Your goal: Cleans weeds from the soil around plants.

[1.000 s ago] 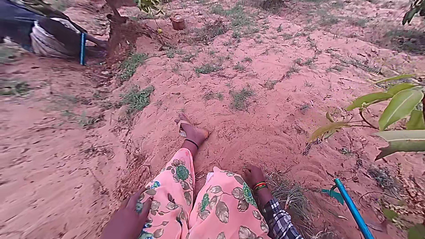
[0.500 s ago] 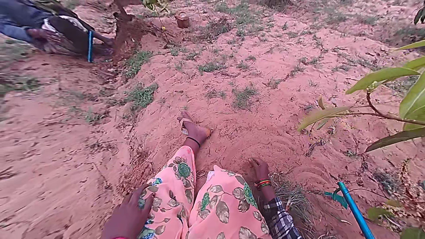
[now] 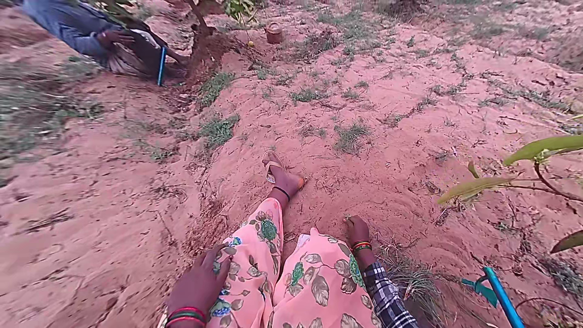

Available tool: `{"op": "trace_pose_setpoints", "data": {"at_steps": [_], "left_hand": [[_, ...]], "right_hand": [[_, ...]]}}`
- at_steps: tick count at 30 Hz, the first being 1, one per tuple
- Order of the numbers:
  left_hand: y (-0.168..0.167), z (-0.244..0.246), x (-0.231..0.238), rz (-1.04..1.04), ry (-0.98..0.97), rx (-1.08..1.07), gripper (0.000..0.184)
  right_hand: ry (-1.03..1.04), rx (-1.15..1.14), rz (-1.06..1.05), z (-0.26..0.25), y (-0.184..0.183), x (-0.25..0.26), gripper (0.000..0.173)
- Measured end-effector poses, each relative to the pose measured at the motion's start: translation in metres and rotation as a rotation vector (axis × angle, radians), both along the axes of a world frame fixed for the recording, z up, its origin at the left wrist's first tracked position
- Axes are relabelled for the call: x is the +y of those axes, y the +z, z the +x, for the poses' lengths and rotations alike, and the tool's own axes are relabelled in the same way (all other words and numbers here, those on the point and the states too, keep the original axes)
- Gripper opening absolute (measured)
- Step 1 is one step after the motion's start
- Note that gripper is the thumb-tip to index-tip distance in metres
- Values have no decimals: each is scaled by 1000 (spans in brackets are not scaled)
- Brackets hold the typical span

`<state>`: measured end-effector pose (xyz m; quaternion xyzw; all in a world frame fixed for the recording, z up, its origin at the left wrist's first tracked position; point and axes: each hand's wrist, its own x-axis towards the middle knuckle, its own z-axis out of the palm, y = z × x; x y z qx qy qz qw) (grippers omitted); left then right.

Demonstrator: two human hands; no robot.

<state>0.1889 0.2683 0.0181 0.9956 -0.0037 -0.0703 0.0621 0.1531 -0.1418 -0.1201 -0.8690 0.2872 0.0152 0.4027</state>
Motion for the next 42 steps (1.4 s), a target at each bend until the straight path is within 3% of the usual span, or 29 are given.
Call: {"op": "trace_pose_setpoints", "data": {"at_steps": [3,5,10,12,15,18,21,25,30,35,40,42], "left_hand": [[1,0,0,-10,-3,-5,45],[0,0,1,-13,-8,-7,45],[0,0,2,-6,-5,-6,46],[-2,-1,2,-1,-8,-14,45],[4,2,-11,8,-34,24,48],[21,32,-53,-15,-174,238,54],[25,83,-121,36,-401,330,52],[-26,171,-192,120,-507,247,55],[-97,235,-220,195,-365,165,73],[-100,242,-243,160,-241,114,68],[-110,260,-249,123,-146,11,43],[-115,265,-250,169,-134,-23,42]], "right_hand": [[-179,-170,203,-12,-3,-6,29],[-187,-140,293,-26,5,-9,30],[276,139,268,-25,18,-12,31],[42,-68,197,-11,29,-15,28],[-198,-297,48,22,50,-36,65],[-56,-61,42,38,56,-43,74],[232,320,-105,40,24,-22,74],[229,315,-240,25,2,1,65],[258,330,-210,25,-1,-4,66],[265,345,-214,27,-3,-5,67],[254,309,-232,25,-6,-3,65],[257,297,-224,25,-7,-4,65]]}}
